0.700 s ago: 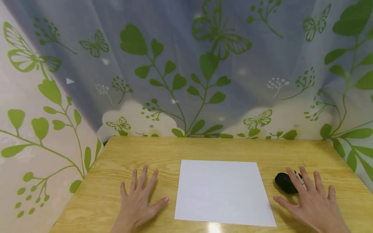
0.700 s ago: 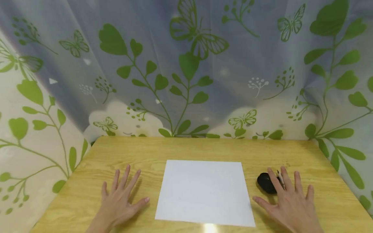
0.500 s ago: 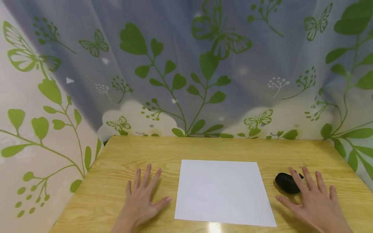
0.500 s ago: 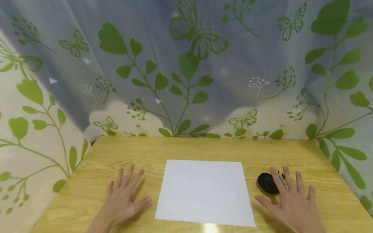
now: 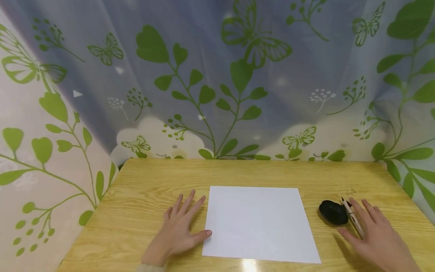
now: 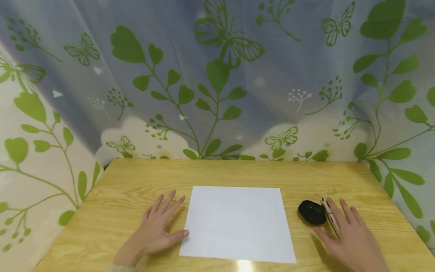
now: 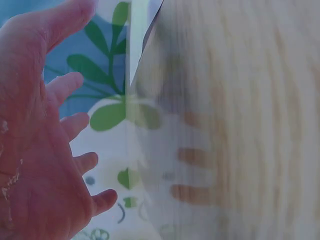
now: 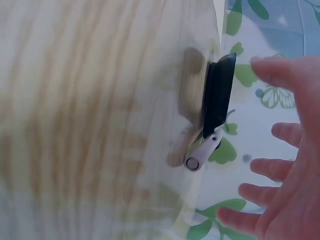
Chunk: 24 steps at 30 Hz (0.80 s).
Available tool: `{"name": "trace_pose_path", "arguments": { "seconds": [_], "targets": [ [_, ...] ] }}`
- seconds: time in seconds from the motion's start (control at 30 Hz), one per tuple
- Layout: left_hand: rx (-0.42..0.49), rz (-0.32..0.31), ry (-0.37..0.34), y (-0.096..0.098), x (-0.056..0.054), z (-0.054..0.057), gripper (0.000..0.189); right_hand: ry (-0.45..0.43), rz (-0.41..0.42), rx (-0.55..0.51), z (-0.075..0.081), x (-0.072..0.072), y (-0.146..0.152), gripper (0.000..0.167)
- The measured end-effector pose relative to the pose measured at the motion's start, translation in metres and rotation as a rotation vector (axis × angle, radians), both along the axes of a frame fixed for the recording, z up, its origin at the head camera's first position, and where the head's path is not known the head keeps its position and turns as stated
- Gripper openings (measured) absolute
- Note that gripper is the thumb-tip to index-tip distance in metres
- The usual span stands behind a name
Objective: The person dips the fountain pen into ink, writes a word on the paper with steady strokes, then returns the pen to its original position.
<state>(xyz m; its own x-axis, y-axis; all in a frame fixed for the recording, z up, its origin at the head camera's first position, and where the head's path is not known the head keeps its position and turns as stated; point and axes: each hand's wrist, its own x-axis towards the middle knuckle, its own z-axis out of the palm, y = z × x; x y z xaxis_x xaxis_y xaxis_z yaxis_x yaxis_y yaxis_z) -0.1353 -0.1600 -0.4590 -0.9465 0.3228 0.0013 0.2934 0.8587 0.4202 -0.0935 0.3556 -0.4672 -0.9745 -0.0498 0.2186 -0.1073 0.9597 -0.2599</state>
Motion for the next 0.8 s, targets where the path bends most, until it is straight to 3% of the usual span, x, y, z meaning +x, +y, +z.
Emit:
{"name": "trace_pose_path", "arguments": {
  "seconds": [0.2,0.47,0.8],
  "targets": [
    [-0.003,-0.062,-0.061,0.008,-0.005,0.000,0.088,-0.081,-0.036,-0.040,0.001,0.000,0.012,0.085],
    [-0.049,-0.105,-0.082,0.014,-0.007,-0.001,0.087,-0.228,-0.074,-0.063,0.002,-0.006,0.023,0.076],
    [-0.090,-0.134,-0.103,0.020,-0.013,-0.004,0.086,-0.121,-0.032,-0.052,-0.002,-0.012,0.025,0.061]
  ]
}}
